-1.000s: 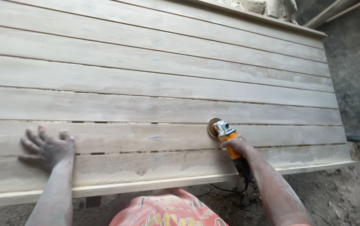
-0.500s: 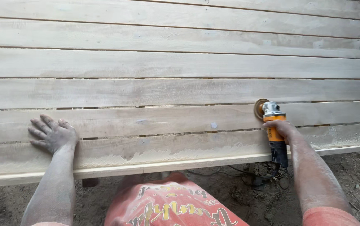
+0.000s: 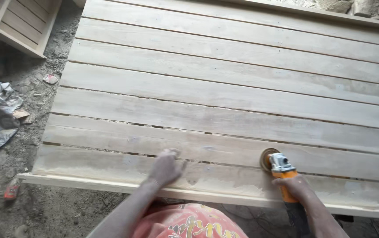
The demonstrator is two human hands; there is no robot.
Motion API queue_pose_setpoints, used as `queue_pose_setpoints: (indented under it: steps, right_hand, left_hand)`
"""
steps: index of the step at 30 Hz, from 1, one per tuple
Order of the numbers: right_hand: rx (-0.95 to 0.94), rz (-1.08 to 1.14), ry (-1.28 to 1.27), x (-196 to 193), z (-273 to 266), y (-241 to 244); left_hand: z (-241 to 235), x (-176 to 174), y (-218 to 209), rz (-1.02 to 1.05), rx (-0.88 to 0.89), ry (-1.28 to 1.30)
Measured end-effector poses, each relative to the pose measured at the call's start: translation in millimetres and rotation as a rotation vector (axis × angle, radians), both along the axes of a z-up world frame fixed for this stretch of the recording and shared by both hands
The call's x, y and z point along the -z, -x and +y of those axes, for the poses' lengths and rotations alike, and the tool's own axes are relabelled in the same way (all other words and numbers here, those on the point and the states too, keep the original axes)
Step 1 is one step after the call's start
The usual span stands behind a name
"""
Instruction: The person uses an angle grinder with a sanding disc to smooth the surface of a wooden pallet. They systematically move the tool across the slats, holding the wood steady with their left hand while operating the grinder with their right.
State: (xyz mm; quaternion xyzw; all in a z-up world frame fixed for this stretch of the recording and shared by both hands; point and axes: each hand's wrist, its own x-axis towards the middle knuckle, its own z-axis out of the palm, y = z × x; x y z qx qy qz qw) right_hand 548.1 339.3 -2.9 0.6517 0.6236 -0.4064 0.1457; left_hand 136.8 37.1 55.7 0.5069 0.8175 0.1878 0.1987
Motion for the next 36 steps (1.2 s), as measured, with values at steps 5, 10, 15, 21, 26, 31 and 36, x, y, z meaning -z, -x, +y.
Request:
queue_pose_setpoints:
  steps: [5, 10, 15, 21, 26, 31, 36]
  right_hand:
    - [-0.234, -0.035, -0.031, -16, -98, 137]
    - [-0.374, 0.025, 0.064, -31, -195, 297]
    - [-1.04, 0.046, -0.064, -59, -256, 434]
    - [-0.824, -0.045, -0.005, -84, -326, 556]
    - [-1.142, 0.019, 0.008, -92, -385, 619]
    - [-1.129, 0.143, -0.023, -90, -405, 639]
    - [-0.837, 0.072, 0.048, -71, -369, 578]
  left_hand:
    - [-30, -38, -15, -0.434, 0.398, -0.159]
    - [-98, -65, 43, -0.322, 0.563, -0.397]
    - [-172, -71, 116, -0.056, 0.371, -0.368]
    - [-244, -63, 181, -0.009, 0.149, -0.289]
    - [-280, -60, 207, 0.234, 0.0, -0.166]
    - [-294, -84, 233, 0.161, -0.019, -0.019]
    - [-274, -105, 227, -0.3, 0.091, 0.041]
